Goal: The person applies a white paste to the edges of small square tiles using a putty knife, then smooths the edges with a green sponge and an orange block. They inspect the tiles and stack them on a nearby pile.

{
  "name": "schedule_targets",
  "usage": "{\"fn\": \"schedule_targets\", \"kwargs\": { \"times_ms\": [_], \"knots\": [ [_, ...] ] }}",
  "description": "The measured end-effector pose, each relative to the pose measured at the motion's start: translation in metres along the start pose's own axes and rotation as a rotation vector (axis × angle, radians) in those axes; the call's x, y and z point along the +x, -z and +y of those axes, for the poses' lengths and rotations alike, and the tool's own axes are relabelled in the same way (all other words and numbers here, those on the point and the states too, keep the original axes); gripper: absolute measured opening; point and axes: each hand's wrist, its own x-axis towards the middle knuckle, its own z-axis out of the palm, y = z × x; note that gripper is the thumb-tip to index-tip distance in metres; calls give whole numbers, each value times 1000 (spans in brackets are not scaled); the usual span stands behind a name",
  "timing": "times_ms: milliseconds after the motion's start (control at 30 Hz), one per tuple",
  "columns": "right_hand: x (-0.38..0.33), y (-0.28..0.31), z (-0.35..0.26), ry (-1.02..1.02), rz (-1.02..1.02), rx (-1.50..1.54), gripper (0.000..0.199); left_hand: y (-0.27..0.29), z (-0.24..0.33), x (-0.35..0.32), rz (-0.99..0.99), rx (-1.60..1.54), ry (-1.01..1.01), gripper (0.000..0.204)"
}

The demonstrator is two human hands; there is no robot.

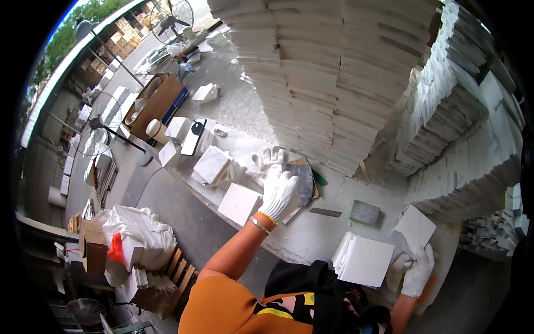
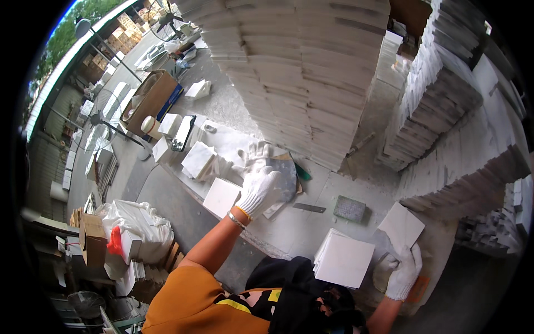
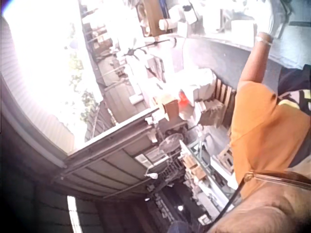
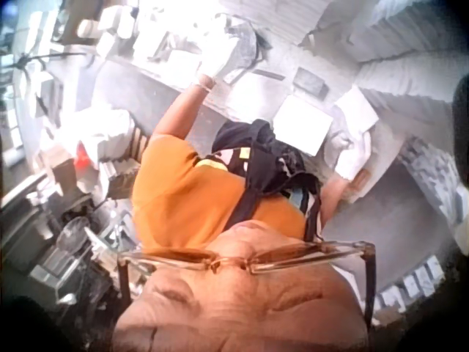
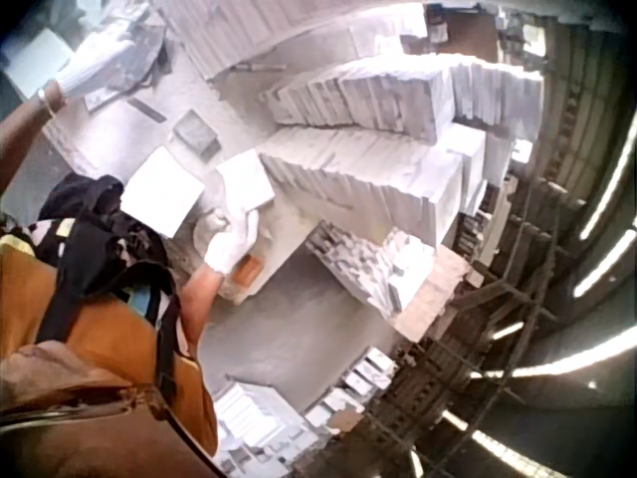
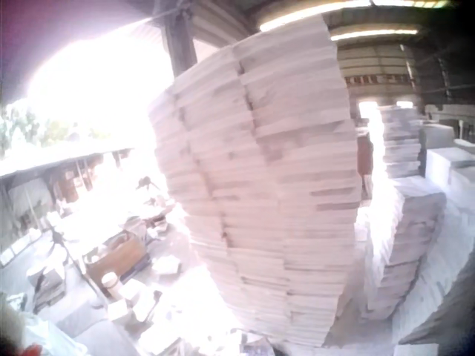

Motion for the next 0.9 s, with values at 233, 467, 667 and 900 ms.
{"fn": "schedule_targets", "kwargs": {
  "times_ms": [233,467,667,900],
  "knots": [
    [-8,-2,7,29,-19,-4,29,-24,-56,26,37,387,46,99],
    [-24,9,8,23,86,18,28,11,-62,27,90,417,6,31],
    [-32,23,13,-26,187,83,34,112,-43,8,211,-150,156,28],
    [-33,32,21,-52,198,132,47,127,38,-5,-111,-1176,71,21]
  ]
}}
